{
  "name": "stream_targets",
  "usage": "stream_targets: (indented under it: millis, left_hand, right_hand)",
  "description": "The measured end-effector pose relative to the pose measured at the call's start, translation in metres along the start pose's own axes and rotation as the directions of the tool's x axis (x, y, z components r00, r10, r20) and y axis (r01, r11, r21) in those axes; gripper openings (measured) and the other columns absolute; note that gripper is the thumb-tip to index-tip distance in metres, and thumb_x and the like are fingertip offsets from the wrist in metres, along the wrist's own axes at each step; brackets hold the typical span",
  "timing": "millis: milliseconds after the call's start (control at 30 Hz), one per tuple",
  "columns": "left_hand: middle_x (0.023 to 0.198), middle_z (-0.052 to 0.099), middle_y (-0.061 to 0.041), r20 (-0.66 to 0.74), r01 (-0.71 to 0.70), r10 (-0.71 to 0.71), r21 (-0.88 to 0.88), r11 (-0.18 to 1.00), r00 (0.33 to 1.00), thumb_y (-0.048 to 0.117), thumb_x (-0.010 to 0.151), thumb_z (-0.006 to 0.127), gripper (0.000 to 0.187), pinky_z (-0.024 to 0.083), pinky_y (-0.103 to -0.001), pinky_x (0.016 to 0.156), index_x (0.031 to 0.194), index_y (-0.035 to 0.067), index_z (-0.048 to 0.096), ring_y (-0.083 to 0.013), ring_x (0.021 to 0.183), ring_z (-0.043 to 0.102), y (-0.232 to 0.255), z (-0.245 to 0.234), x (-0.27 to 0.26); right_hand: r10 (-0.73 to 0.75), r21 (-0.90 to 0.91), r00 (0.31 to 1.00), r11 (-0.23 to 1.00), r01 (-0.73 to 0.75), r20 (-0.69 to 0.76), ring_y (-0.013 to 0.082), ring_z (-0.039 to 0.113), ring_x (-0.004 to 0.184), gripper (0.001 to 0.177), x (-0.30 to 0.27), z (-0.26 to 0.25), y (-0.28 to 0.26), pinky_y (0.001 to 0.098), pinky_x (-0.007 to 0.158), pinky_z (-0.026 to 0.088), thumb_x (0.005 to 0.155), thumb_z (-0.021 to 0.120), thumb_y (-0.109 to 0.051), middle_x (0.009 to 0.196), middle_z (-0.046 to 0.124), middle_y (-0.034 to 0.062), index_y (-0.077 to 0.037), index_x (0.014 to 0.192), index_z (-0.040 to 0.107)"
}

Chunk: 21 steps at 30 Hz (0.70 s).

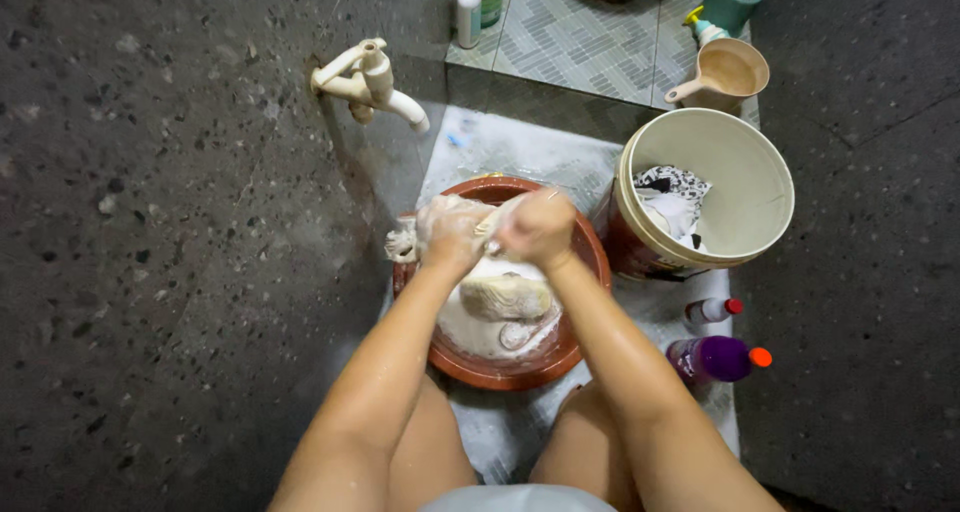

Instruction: The person washes shoes by hand in a basin with soapy water, scrubbing different parts of the footwear and rinsing them under a running tap.

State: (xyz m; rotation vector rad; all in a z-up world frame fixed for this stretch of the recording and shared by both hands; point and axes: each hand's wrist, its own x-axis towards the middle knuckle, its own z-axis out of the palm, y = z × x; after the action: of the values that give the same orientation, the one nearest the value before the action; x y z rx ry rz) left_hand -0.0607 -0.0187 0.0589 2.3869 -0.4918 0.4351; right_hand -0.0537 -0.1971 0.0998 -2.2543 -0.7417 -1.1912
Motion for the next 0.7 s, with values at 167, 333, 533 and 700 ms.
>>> stream_targets:
  millis: [167, 333, 533, 700]
  left_hand:
    - [0.102, 0.075, -0.003, 0.022, 0.006, -0.006, -0.008, 1.000, 1.000, 0.020, 0.079, 0.064, 0.031, 0.040, -0.049, 0.097, 0.102, 0.027, 0.082, -0.0292, 0.104, 0.064, 0.022, -0.026, 0.005]
    - [0.100, 0.077, 0.002, -0.019, 0.072, -0.071, 0.054, 0.996, 0.997, 0.023, 0.079, 0.066, 0.025, 0.040, -0.048, 0.094, 0.097, 0.031, 0.082, -0.0294, 0.102, 0.062, 0.024, -0.044, 0.005]
    - [0.100, 0.072, -0.005, -0.194, 0.082, -0.072, 0.044, 0.996, 0.978, 0.042, 0.071, 0.075, 0.027, 0.044, -0.046, 0.090, 0.093, 0.028, 0.082, -0.0318, 0.101, 0.060, 0.007, -0.026, -0.003]
    - [0.099, 0.076, 0.003, -0.062, 0.171, -0.171, -0.001, 0.985, 0.983, 0.033, 0.087, 0.069, 0.014, 0.044, -0.046, 0.094, 0.092, 0.031, 0.082, -0.0270, 0.105, 0.062, 0.014, -0.046, 0.004]
  right_hand:
    - [0.341, 0.075, 0.936, 0.939, -0.335, -0.092, 0.0303, 0.052, 0.057, 0.024, -0.017, 0.014, 0.039, 0.0411, 0.056, 0.042, 0.074, 0.071, -0.012, 0.061, 0.052, 0.0113, -0.009, 0.058, 0.052]
    - [0.255, 0.196, 0.966, 0.950, -0.243, -0.037, 0.0331, 0.050, 0.054, 0.032, -0.022, 0.018, 0.002, 0.0446, 0.054, 0.040, 0.070, 0.073, -0.013, 0.056, 0.049, 0.0140, -0.007, 0.052, 0.048]
    - [0.659, 0.195, 0.752, 0.740, -0.644, -0.018, 0.0288, 0.052, 0.050, 0.029, -0.034, 0.024, 0.046, 0.0411, 0.053, 0.042, 0.081, 0.069, -0.016, 0.058, 0.050, 0.0136, -0.007, 0.058, 0.053]
    - [0.267, 0.294, 0.959, 0.928, -0.228, -0.097, 0.0327, 0.051, 0.052, 0.031, -0.006, 0.022, -0.016, 0.0443, 0.052, 0.041, 0.076, 0.069, -0.016, 0.057, 0.050, 0.0151, -0.006, 0.054, 0.049]
